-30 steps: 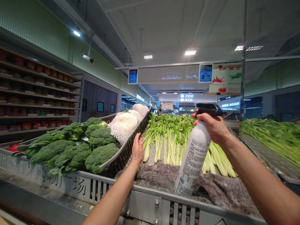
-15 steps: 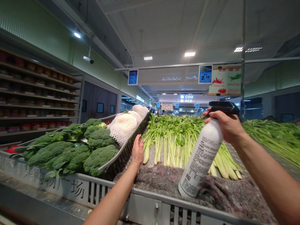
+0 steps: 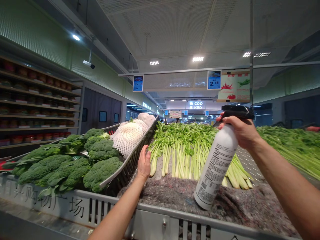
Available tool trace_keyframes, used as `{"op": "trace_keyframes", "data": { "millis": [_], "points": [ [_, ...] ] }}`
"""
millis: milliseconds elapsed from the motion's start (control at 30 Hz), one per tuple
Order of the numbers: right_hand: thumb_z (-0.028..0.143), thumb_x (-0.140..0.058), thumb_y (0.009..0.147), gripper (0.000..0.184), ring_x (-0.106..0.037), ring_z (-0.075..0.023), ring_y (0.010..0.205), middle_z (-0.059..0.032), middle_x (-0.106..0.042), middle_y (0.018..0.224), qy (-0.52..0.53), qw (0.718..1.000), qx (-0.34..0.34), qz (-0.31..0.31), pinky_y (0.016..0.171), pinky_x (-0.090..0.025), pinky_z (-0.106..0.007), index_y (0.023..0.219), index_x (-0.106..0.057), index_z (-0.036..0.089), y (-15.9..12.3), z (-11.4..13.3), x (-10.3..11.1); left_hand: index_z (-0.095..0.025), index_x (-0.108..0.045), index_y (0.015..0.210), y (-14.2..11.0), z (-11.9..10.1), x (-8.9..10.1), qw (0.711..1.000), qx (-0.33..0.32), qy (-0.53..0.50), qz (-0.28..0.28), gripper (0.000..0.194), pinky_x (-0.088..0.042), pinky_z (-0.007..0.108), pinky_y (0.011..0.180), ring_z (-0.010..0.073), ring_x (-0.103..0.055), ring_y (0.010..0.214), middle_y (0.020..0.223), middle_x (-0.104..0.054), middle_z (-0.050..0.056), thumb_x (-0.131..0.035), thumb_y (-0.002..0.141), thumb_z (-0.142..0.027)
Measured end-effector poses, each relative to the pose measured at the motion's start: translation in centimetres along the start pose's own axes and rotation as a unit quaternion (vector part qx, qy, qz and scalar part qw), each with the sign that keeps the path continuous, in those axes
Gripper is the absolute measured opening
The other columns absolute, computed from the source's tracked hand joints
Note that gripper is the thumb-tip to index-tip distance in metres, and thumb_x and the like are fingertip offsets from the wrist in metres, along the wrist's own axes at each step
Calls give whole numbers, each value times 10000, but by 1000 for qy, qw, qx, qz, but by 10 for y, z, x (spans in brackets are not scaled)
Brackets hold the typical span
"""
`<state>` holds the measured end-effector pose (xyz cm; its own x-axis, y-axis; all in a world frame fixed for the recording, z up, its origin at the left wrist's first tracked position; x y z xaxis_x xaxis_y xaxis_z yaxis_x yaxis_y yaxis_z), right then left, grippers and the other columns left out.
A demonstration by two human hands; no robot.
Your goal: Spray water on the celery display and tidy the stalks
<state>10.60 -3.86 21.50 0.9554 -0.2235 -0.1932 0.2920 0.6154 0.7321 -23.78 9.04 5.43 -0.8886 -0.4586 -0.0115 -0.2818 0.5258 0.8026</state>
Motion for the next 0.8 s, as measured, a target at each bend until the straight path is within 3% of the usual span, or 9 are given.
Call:
{"op": "trace_keyframes", "data": {
  "millis": [133,267,467,633,800],
  "points": [
    [210,-630,549,238,-524,-105,473,-38,-604,726,-59,998,9,-23,391,-438,-214,777,-589,155,9,-2,18,-120,-407,1191,0,0,-2,1000,3,20,14,491,-227,376,1009,195,-337,1195,1276,-404,118,-294,813,-412],
    [244,-668,544,269,-553,-136,514,-66,-621,776,-131,990,-31,-32,410,-464,-245,788,-601,153,9,-24,43,-146,-417,1186,1,0,-3,1000,0,20,13,479,-234,373,1008,195,-343,1193,1279,-405,102,-304,809,-419],
    [230,-662,553,275,-550,-140,504,-61,-613,753,-134,987,-50,-72,403,-465,-251,808,-592,154,-1,-35,78,-140,-416,1185,0,-1,-6,999,-5,31,21,490,-220,373,1015,194,-335,1198,1281,-399,107,-296,807,-428],
    [213,-643,563,259,-543,-121,503,-58,-617,797,-115,989,-39,-82,391,-456,-225,810,-592,154,-4,-30,84,-137,-418,1179,4,-17,-11,999,-35,41,7,481,-192,379,1024,195,-312,1210,1285,-391,112,-300,806,-417],
    [207,-634,563,222,-538,-106,486,-36,-615,772,-104,990,-29,-93,391,-449,-209,773,-584,158,-8,-27,85,-100,-396,1193,9,-40,-30,997,-64,32,2,502,-193,379,1022,196,-300,1215,1295,-371,138,-270,816,-406]
  ]
}}
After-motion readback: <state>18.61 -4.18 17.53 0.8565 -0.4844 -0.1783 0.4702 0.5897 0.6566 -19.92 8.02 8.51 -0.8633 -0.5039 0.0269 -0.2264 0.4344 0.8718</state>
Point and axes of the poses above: each hand's wrist, its own y-axis towards the middle knuckle, its own x-axis out of the back of the hand, z = x × y, the point moved 10 cm from there along y, towards the middle knuckle
